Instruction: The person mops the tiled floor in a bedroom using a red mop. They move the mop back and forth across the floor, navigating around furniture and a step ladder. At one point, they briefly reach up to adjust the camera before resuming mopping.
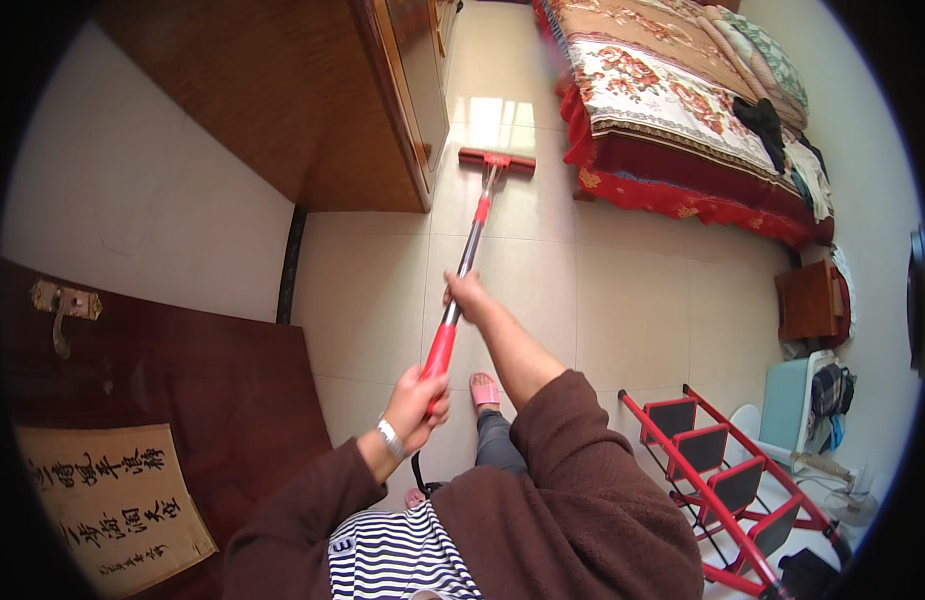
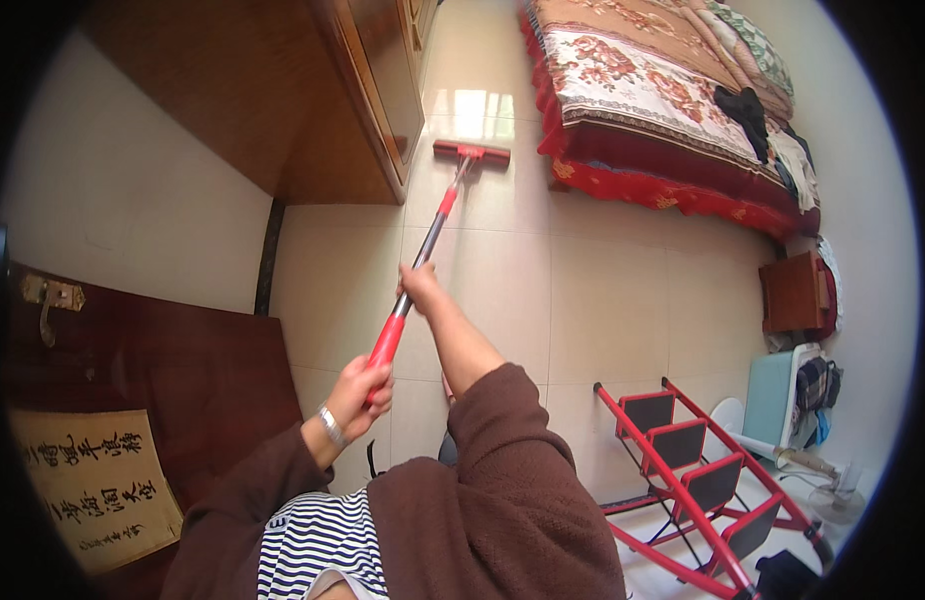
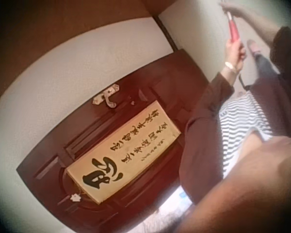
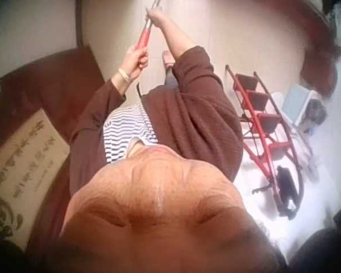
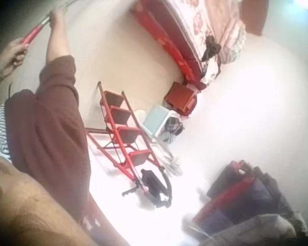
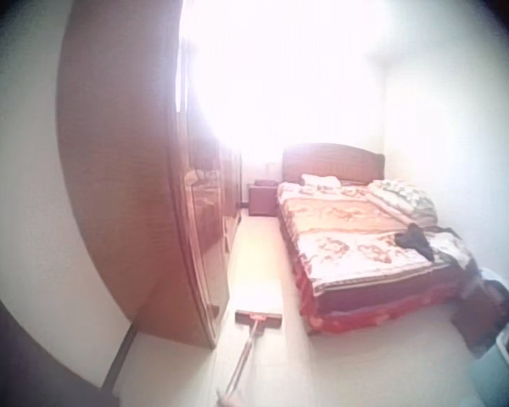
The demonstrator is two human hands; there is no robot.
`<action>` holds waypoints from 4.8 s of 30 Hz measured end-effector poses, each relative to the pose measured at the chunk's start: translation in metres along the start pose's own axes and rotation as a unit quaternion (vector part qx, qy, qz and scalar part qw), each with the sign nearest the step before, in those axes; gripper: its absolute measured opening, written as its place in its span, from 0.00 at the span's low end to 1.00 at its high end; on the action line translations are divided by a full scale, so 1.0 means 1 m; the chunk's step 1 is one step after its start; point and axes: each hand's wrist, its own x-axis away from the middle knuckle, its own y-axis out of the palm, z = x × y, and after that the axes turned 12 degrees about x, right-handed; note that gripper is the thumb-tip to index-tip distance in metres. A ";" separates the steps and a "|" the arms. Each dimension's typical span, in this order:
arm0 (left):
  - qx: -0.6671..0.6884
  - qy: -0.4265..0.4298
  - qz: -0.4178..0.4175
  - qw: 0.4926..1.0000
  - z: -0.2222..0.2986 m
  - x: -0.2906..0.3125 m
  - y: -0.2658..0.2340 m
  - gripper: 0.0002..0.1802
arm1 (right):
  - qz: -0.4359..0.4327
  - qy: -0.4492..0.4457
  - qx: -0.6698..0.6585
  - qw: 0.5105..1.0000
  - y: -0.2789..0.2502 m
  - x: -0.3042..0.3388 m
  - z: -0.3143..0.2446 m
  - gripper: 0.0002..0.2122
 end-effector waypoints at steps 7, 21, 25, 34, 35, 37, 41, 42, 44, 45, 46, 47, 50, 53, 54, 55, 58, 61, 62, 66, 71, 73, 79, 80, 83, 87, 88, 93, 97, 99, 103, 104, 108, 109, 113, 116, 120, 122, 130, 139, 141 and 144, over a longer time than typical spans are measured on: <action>0.088 0.008 0.027 0.996 0.025 -0.114 0.032 0.08 | -0.025 -0.019 -0.123 0.992 -0.022 -0.050 -0.048 0.10; 0.153 -0.092 0.055 0.982 -0.064 0.105 -0.054 0.10 | -0.030 0.079 0.059 0.995 0.042 0.085 0.068 0.38; 0.144 -0.104 0.047 0.983 -0.063 0.206 -0.098 0.10 | -0.023 0.084 0.103 0.991 0.093 0.169 0.109 0.38; 0.049 -0.114 0.033 0.992 -0.054 0.313 -0.108 0.12 | -0.067 0.109 0.051 0.990 0.124 0.288 0.126 0.40; 0.035 -0.110 0.026 0.993 -0.053 0.303 -0.100 0.14 | -0.043 0.103 0.040 0.993 0.118 0.281 0.121 0.35; 0.002 -0.112 0.021 0.993 -0.048 0.275 -0.082 0.19 | -0.025 0.074 0.019 0.997 0.103 0.258 0.111 0.29; -0.051 -0.133 0.021 0.990 -0.031 0.196 -0.039 0.21 | -0.014 0.058 -0.022 0.998 0.065 0.182 0.081 0.30; -0.071 -0.133 0.029 0.988 -0.027 0.170 -0.028 0.21 | -0.006 0.052 -0.032 0.998 0.053 0.159 0.070 0.29; -0.101 -0.120 0.003 0.988 -0.020 0.109 -0.007 0.23 | 0.014 0.042 -0.031 0.999 0.026 0.110 0.047 0.26; -0.111 -0.118 -0.004 0.987 -0.018 0.075 0.003 0.23 | 0.032 0.019 0.008 0.999 0.012 0.086 0.036 0.22; -0.123 -0.115 -0.006 0.986 -0.016 0.040 0.012 0.23 | 0.048 0.001 0.047 0.998 -0.002 0.063 0.028 0.19; -0.145 -0.119 -0.003 0.982 -0.015 0.006 0.021 0.24 | 0.062 0.001 0.074 0.995 -0.016 0.041 0.022 0.18; -0.150 -0.106 0.006 0.983 -0.019 -0.081 0.045 0.22 | 0.142 -0.031 0.224 0.964 -0.052 -0.014 0.008 0.17; -0.149 -0.119 0.004 0.982 -0.030 -0.117 0.059 0.22 | 0.168 -0.051 0.272 0.946 -0.082 -0.037 0.011 0.18; -0.150 -0.122 0.002 0.981 -0.035 -0.117 0.060 0.22 | 0.164 -0.034 0.272 0.948 -0.088 -0.037 0.015 0.18; -0.150 -0.126 -0.009 0.981 -0.039 -0.113 0.058 0.22 | 0.153 -0.034 0.276 0.948 -0.089 -0.032 0.021 0.19; -0.171 -0.114 -0.013 0.979 -0.047 -0.076 0.036 0.21 | 0.131 -0.013 0.269 0.954 -0.074 -0.002 0.039 0.22; -0.178 -0.145 0.002 0.973 -0.051 -0.014 0.005 0.23 | 0.126 0.029 0.253 0.959 -0.046 0.040 0.056 0.22; -0.192 -0.147 0.020 0.970 -0.053 0.010 -0.004 0.25 | 0.128 0.047 0.228 0.964 -0.039 0.055 0.064 0.21; -0.191 -0.181 0.015 0.965 -0.061 0.112 -0.036 0.27 | 0.088 0.115 0.087 0.986 -0.014 0.115 0.099 0.12; -0.227 -0.200 0.024 0.953 -0.047 0.228 -0.077 0.30 | -0.001 0.107 -0.032 0.994 0.041 0.211 0.154 0.04; -0.254 -0.222 -0.001 0.941 -0.040 0.260 -0.089 0.32 | -0.002 0.120 -0.062 0.991 0.059 0.248 0.169 0.05; -0.325 -0.263 0.008 0.909 -0.024 0.276 -0.079 0.38 | -0.002 0.136 -0.161 0.977 0.049 0.297 0.173 0.05; -0.332 -0.276 0.010 0.902 -0.021 0.267 -0.072 0.38 | 0.010 0.133 -0.168 0.977 0.040 0.293 0.172 0.05; -0.354 -0.289 -0.016 0.889 -0.014 0.223 -0.047 0.37 | 0.058 0.113 -0.200 0.971 0.012 0.261 0.165 0.05; -0.412 -0.281 -0.052 0.865 -0.018 0.129 0.003 0.37 | 0.165 0.076 -0.257 0.949 -0.058 0.193 0.145 0.03; -0.454 -0.275 -0.061 0.845 -0.022 0.100 0.019 0.36 | 0.190 0.049 -0.272 0.942 -0.083 0.172 0.138 0.02; -0.417 -0.242 -0.132 0.866 -0.060 -0.066 0.114 0.29 | 0.311 -0.030 -0.323 0.893 -0.220 0.077 0.090 0.06; -0.339 -0.228 -0.157 0.899 -0.097 -0.158 0.178 0.14 | 0.280 -0.032 -0.384 0.879 -0.297 0.045 0.064 0.05; -0.325 -0.246 -0.144 0.902 -0.104 -0.174 0.190 0.14 | 0.285 -0.020 -0.356 0.890 -0.315 0.036 0.056 0.08; -0.303 -0.245 -0.125 0.912 -0.091 -0.167 0.178 0.14 | 0.276 -0.007 -0.309 0.910 -0.299 0.032 0.054 0.19; -0.305 -0.237 -0.116 0.915 -0.084 -0.161 0.170 0.14 | 0.280 -0.003 -0.307 0.909 -0.286 0.031 0.053 0.22; -0.268 -0.235 -0.093 0.930 -0.066 -0.126 0.129 0.16 | 0.266 0.009 -0.315 0.911 -0.234 0.048 0.056 0.14; -0.265 -0.229 -0.098 0.931 -0.065 -0.114 0.118 0.14 | 0.269 0.012 -0.293 0.917 -0.223 0.055 0.058 0.15; -0.269 -0.239 -0.080 0.930 -0.072 -0.038 0.069 0.16 | 0.280 0.089 -0.200 0.935 -0.177 0.089 0.085 0.19; -0.270 -0.250 -0.082 0.926 -0.056 0.039 0.027 0.22 | 0.257 0.154 -0.142 0.944 -0.139 0.108 0.102 0.14; -0.283 -0.185 -0.010 0.941 -0.007 0.136 -0.040 0.22 | 0.163 0.148 -0.204 0.954 -0.032 0.147 0.125 0.09; -0.286 -0.161 -0.007 0.945 0.006 0.181 -0.071 0.22 | 0.171 0.164 -0.231 0.944 0.023 0.179 0.134 0.08; -0.199 -0.125 0.024 0.972 -0.004 0.254 -0.116 0.22 | 0.101 0.219 -0.157 0.958 0.079 0.235 0.141 0.07; -0.099 -0.091 0.049 0.990 -0.007 0.146 -0.077 0.22 | 0.100 0.161 -0.045 0.981 0.034 0.120 0.085 0.05; -0.101 -0.078 0.050 0.991 -0.011 0.120 -0.066 0.21 | 0.125 0.151 -0.024 0.980 0.024 0.089 0.071 0.07; -0.088 -0.064 0.054 0.993 -0.015 0.098 -0.058 0.20 | 0.099 0.134 -0.006 0.986 0.017 0.062 0.061 0.09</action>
